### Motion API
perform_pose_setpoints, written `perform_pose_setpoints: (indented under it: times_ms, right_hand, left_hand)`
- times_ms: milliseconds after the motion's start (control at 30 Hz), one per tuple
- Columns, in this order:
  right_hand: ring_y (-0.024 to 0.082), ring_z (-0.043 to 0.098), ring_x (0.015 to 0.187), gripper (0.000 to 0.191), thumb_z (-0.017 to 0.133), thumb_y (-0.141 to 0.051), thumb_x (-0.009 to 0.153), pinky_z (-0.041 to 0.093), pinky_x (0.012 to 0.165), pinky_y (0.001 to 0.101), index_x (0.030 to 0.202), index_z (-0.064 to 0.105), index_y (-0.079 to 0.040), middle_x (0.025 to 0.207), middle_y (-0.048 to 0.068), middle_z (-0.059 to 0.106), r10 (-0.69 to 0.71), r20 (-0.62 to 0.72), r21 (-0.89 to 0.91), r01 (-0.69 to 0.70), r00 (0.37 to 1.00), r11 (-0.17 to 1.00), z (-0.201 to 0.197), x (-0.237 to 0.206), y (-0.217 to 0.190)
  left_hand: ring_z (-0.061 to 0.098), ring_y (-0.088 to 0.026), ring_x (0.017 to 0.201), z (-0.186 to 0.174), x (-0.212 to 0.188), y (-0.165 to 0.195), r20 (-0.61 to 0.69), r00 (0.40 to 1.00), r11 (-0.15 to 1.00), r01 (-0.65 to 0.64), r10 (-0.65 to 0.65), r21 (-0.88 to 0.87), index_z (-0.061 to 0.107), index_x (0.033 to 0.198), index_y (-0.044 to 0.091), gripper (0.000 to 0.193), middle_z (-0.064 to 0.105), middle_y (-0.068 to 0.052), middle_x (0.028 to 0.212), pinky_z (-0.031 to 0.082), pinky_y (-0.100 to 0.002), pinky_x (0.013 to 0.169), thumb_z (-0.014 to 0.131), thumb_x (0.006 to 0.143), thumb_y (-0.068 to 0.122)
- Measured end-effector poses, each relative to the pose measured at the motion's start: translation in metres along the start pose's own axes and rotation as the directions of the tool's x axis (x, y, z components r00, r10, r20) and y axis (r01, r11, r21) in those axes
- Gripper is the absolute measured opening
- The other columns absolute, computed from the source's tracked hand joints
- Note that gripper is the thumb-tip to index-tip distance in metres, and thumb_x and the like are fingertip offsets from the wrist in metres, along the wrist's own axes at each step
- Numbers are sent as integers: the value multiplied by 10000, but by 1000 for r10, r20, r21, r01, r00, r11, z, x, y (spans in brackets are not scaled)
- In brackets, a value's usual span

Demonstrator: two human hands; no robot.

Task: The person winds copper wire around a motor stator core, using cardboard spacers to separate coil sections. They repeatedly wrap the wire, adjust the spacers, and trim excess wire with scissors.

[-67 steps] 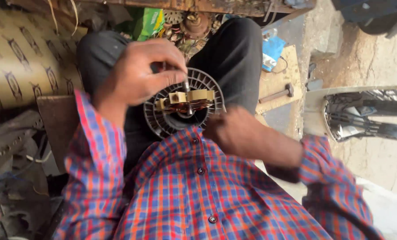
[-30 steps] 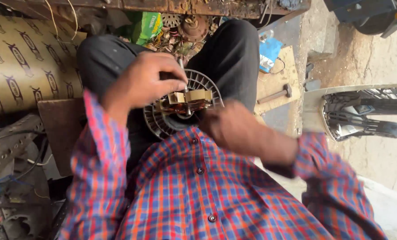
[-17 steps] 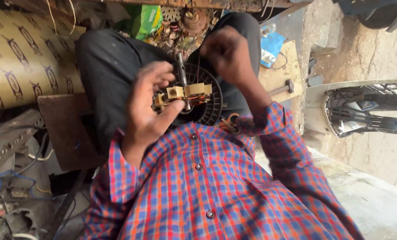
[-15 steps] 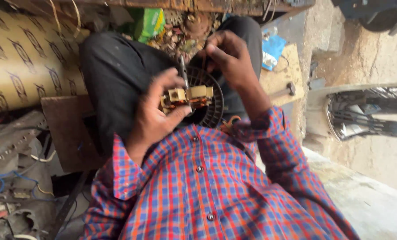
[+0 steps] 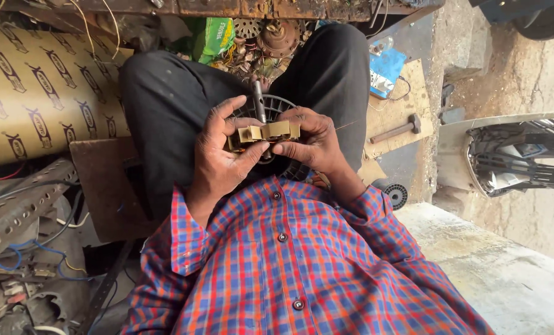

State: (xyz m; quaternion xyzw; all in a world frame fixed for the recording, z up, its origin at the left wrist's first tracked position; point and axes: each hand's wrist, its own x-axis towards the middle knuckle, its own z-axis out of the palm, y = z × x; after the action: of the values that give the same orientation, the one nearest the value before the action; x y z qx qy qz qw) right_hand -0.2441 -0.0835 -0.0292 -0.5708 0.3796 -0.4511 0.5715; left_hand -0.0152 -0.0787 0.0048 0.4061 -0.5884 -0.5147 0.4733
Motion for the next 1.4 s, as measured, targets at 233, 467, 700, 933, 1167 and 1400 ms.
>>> perform_pose_setpoints:
  times_ms: [233, 467, 700, 933, 1167, 1400]
  right_hand:
    - [122, 663, 1024, 311, 911, -132, 826, 559, 920, 284, 1097, 785, -49, 1110, 40, 705, 48, -31, 124, -44, 998, 991, 7, 2, 4]
    - [114, 671, 1025, 414, 913, -231, 845, 565, 916, 273, 1159, 729, -33, 1112, 22, 696, 109, 75, 198, -122, 991, 973, 0, 7, -10]
    - [103, 689, 979, 449, 726, -394, 994, 560, 876, 243, 1202, 740, 5, 1054, 30, 741, 233, 283, 204, -296, 930, 933, -30, 30, -18]
    - [127, 685, 974, 325, 718, -255, 1025, 577, 856, 285, 1197, 703, 21, 1113, 66, 687, 216, 402, 70, -264, 890, 962, -36, 31, -3]
    - [120, 642, 1074, 459, 776, -330, 922, 521, 935, 290, 1212, 685, 15, 1133, 40, 652, 41, 295, -7, -40, 954, 999, -23, 20, -11]
    - [130, 634, 862, 264, 891, -108, 935, 519, 745, 292, 1101, 756, 47, 976, 70, 654, 75, -108, -13, -77, 991, 997, 18, 6, -13]
  left_hand:
    - [749, -178, 1060, -1, -2, -8, 18, 999, 1000, -26, 26, -6, 413, 1499, 45, 712, 747, -149, 1165, 640, -304, 915, 825, 921, -4]
    - [742, -186, 1075, -2, 10, 14, 37, 999, 999, 28, -29, 25, 446, 1489, 57, 683, 736, -117, 1185, 644, -331, 917, 825, 921, 84]
    - [644, -325, 1235, -12, 26, 47, 271, 878, 724, -479, 395, 496, 728, 1149, 84, 310, 691, -147, 1267, 496, -467, 1064, 850, 869, 135]
    - [726, -233, 1093, -4, 22, 25, 213, 873, 762, -488, 439, 426, 778, 1141, 74, 182, 749, -89, 1195, 535, -387, 988, 827, 966, 81]
    - [635, -135, 1190, -16, -9, -3, -147, 984, 952, -141, 103, -271, 452, 1481, 75, 649, 600, -51, 1344, 521, -319, 1052, 758, 922, 197]
    - [693, -162, 1174, -15, -8, -5, -42, 991, 947, 106, -124, -302, 596, 1383, -25, 502, 684, -116, 1240, 607, -303, 1050, 814, 935, 38]
